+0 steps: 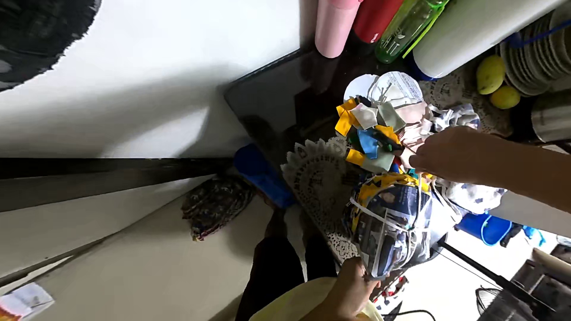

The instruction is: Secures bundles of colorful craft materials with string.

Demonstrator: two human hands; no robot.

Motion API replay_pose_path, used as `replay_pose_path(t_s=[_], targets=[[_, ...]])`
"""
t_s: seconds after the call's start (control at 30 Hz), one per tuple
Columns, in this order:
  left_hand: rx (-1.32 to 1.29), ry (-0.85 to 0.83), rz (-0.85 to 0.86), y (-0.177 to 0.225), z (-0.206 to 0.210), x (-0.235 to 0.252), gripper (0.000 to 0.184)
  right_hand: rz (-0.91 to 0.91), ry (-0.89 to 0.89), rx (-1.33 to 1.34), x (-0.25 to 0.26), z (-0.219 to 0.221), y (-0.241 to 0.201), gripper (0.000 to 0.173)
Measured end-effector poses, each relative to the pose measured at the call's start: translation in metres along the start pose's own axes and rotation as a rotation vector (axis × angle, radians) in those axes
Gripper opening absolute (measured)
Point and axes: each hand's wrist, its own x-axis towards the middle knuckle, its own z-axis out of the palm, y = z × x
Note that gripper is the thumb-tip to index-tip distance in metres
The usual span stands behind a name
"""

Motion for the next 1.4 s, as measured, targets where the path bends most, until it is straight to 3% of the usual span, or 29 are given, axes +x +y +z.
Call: replay_pose_path(t_s=[0.07,0.17,0.27,0.37,0.43,0.53,0.63,0.67,0.73,0.9,0.97,1.1,1.2,1.4], targets=[[0.027,-0.002,0.014,-0.002,-0.007,-0.001,0.016,-0.036,-0.047,0.024,0.000,0.000,0.003,0.019],[0.020,-0.025,0.002,-0.003,-0.016,-0.004,0.013,-0.056,0.040,0.236,-0.010,-0.005,0.011,0.003],[0.030,-0.011,-0.017,0.003,-0.016,-0.003,0.013,0.027,-0.024,0.564,-0.018,-0.019,0.025,0.022],[0.048,-0.002,-0.017,0.008,-0.014,-0.002,0.013,0.135,-0.292,0.880,-0.016,-0.033,0.040,0.019],[0.045,0.018,0.006,0.008,-0.012,-0.002,0.015,0.183,-0.440,0.936,-0.012,-0.040,0.044,0.015],[0.073,0.017,-0.005,0.009,-0.012,-0.002,0.016,0.127,-0.332,0.784,-0.011,-0.039,0.039,0.014],[0.104,-0.011,-0.049,0.012,-0.011,-0.001,0.015,0.042,-0.033,0.306,-0.008,-0.024,0.027,0.014],[0.125,-0.022,-0.078,0.013,-0.010,0.000,0.016,0.057,0.001,0.185,-0.004,-0.021,0.020,0.012],[0.163,-0.040,-0.155,0.011,-0.007,0.003,0.019,0.164,-0.138,0.088,0.010,-0.016,0.004,0.008],[0.237,-0.074,-0.244,0.015,-0.008,0.009,0.024,0.327,-0.473,0.215,0.045,0.019,-0.020,0.011],[0.164,-0.013,-0.188,0.015,-0.011,0.005,0.023,0.323,-0.468,0.266,0.050,0.029,-0.020,0.013],[-0.236,0.109,-0.085,-0.001,-0.019,-0.005,0.015,0.296,-0.342,0.378,0.052,0.042,-0.013,0.011],[-0.280,0.229,-0.069,0.005,-0.021,-0.011,0.012,0.310,-0.205,0.503,0.048,0.055,-0.011,0.010],[-0.370,0.359,-0.076,0.016,-0.013,-0.011,0.011,0.505,-0.329,0.633,0.047,0.058,-0.020,0.021]])
